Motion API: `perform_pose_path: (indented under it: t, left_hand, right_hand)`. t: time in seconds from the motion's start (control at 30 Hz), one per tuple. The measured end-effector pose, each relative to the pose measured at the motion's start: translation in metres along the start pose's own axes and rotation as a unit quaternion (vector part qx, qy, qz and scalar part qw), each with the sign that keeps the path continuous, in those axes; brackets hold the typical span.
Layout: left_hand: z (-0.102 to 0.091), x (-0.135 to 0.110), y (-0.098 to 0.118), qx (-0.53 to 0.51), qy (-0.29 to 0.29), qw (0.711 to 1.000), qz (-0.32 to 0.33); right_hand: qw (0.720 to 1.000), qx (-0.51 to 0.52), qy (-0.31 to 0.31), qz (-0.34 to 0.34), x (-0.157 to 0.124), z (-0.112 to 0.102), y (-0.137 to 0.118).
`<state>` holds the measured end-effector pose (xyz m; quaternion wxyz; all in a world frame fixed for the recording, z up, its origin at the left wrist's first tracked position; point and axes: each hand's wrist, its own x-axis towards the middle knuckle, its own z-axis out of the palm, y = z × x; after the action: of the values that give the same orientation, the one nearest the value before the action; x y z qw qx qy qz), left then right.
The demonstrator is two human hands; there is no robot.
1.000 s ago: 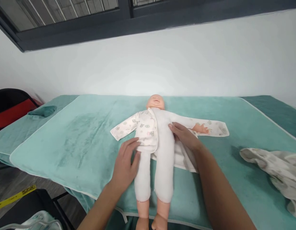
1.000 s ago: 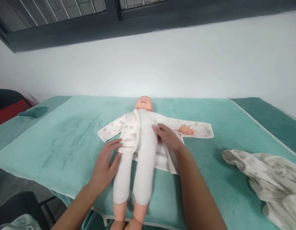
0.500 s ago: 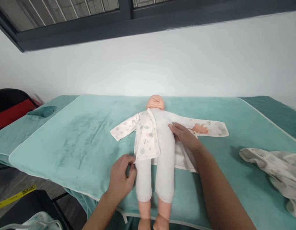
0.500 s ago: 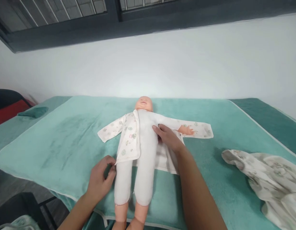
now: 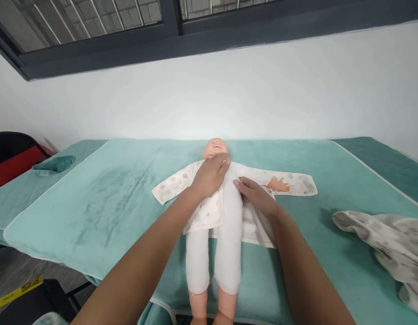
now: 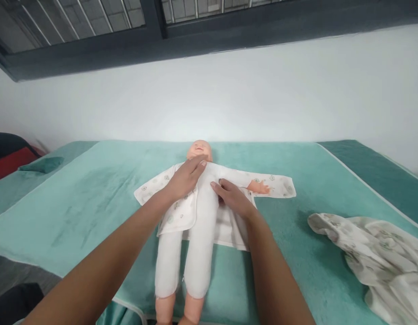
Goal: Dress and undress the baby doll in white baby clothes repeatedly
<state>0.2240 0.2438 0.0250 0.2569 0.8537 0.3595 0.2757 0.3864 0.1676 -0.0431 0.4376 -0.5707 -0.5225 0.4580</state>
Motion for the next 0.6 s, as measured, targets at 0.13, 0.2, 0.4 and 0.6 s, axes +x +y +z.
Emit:
perform_pose_path:
  t: [0.13, 0.2, 0.4, 0.6]
  left_hand:
    - [0.0, 0.012, 0.019, 0.014, -0.007, 1.0, 0.001]
    - [0.005, 0.023, 0.027, 0.061, -0.043, 0.997, 0.014]
    - [0.034, 0.064, 0.049, 0.251, -0.226, 0.938, 0.078]
    - [0.038, 0.077, 0.046, 0.307, -0.223, 0.919, 0.108]
  right_hand:
    - [0.999, 0.036, -0.002, -0.01, 0.0, -0.001, 0.0]
    - [0.997, 0.069, -0.015, -0.032, -0.002, -0.003, -0.002]
    - [0.979, 0.112, -0.127, -0.113, -0.012, -0.006, -0.011]
    - [0.995, -0.022, 0.05, -0.083, -0.005, -0.023, -0.001]
